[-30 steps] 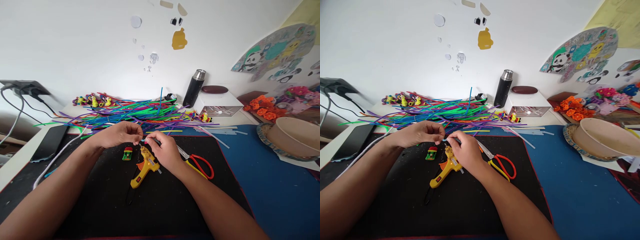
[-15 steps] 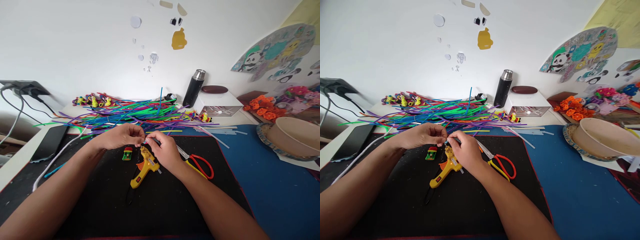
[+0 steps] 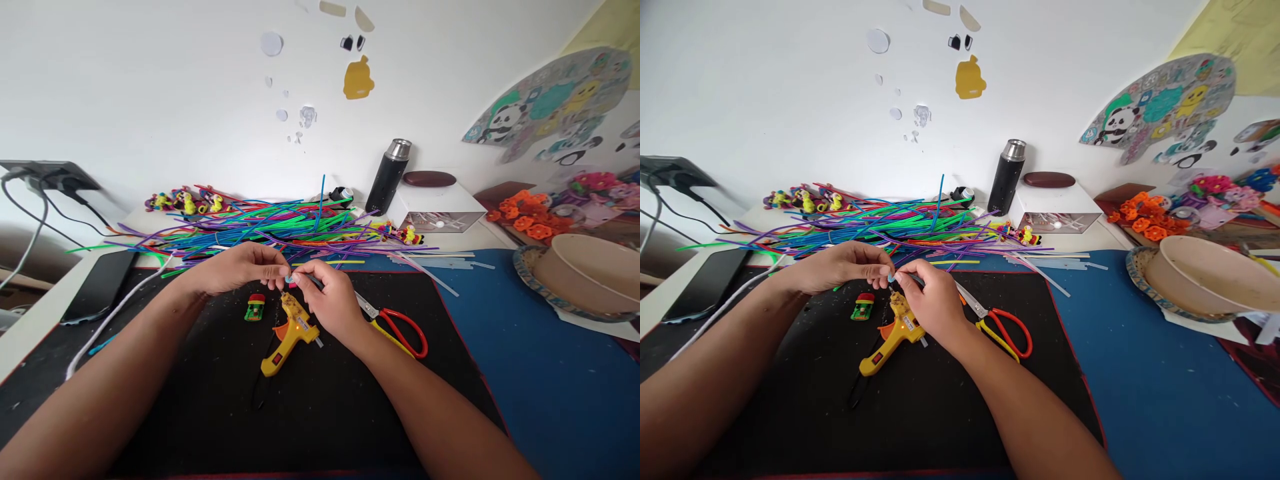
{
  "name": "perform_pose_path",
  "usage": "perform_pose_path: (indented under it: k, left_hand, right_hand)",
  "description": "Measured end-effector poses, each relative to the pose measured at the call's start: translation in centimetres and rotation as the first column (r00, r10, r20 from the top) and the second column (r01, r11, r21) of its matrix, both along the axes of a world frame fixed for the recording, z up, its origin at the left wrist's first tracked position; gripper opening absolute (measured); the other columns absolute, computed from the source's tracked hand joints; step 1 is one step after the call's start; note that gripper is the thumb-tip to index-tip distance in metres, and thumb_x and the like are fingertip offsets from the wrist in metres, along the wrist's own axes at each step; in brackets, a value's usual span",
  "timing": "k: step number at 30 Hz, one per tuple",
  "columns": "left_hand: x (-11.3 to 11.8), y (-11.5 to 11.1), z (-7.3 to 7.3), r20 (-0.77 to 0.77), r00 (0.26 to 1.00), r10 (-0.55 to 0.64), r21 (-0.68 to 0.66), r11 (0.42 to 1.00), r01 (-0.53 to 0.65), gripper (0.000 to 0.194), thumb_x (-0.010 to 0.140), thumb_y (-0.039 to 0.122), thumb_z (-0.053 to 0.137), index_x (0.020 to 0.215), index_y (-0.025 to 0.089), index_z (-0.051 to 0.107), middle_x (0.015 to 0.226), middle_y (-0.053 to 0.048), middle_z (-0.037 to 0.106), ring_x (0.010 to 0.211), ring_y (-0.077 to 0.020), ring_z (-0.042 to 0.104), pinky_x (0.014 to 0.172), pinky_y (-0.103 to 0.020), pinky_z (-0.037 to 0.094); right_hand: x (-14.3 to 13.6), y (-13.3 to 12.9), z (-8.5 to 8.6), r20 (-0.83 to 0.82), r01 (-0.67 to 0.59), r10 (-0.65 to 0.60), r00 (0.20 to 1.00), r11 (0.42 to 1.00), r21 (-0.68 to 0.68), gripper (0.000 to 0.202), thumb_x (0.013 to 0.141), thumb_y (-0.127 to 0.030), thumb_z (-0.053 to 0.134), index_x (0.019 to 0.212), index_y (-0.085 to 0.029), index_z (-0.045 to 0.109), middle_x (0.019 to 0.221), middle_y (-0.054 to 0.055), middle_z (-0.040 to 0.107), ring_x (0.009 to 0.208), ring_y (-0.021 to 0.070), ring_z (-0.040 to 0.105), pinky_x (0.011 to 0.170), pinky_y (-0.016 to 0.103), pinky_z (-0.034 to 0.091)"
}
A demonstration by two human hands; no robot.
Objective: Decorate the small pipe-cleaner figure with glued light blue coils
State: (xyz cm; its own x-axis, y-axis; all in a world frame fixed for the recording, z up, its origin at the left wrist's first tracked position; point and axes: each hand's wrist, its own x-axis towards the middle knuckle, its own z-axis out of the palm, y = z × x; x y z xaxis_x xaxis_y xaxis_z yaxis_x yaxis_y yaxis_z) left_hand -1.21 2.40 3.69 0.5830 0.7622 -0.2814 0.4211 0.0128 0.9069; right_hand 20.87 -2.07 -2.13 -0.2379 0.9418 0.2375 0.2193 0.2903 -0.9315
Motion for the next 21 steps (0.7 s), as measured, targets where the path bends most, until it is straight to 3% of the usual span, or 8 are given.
perform_pose_path:
  k: [7,13,21]
  left_hand:
    - [-0.5,0.0,0.5,0.007,1.000,-0.022,0.005,1.000,0.022,0.041,0.092,0.057,0.075,0.101,0.018,0.080,0.092,-0.005,0.077,0.082,-0.0190,0.068,0.077,-0.028,0.054]
    - [0.1,-0.3,0.2,-0.064,0.996,-0.061,-0.030,0.998,0.059,0.036,0.088,0.053,0.080,0.099,0.019,0.075,0.084,0.000,0.073,0.079,-0.0171,0.065,0.069,-0.024,0.050]
    - [0.6,-0.4,0.3,-0.024,0.999,0.026,-0.032,0.999,-0.027,0.040,0.082,0.057,0.084,0.088,0.019,0.073,0.079,-0.001,0.074,0.076,-0.0182,0.066,0.072,-0.027,0.054]
  right_hand:
    - [0.0,0.0,0.0,-0.001,-0.011,0.011,1.000,1.000,-0.024,0.017,0.100,-0.038,0.063,0.096,-0.025,0.071,0.086,0.002,0.076,0.084,0.0209,0.074,0.061,0.026,0.049]
    - [-0.1,0.0,-0.1,-0.004,-0.004,0.004,1.000,0.999,-0.036,0.017,0.100,-0.038,0.062,0.097,-0.025,0.072,0.082,0.002,0.075,0.083,0.0213,0.074,0.061,0.027,0.049]
    - [0.0,0.0,-0.3,-0.014,-0.009,0.008,1.000,0.999,-0.050,0.019,0.101,-0.041,0.062,0.104,-0.024,0.072,0.085,0.001,0.076,0.077,0.0197,0.074,0.060,0.027,0.050]
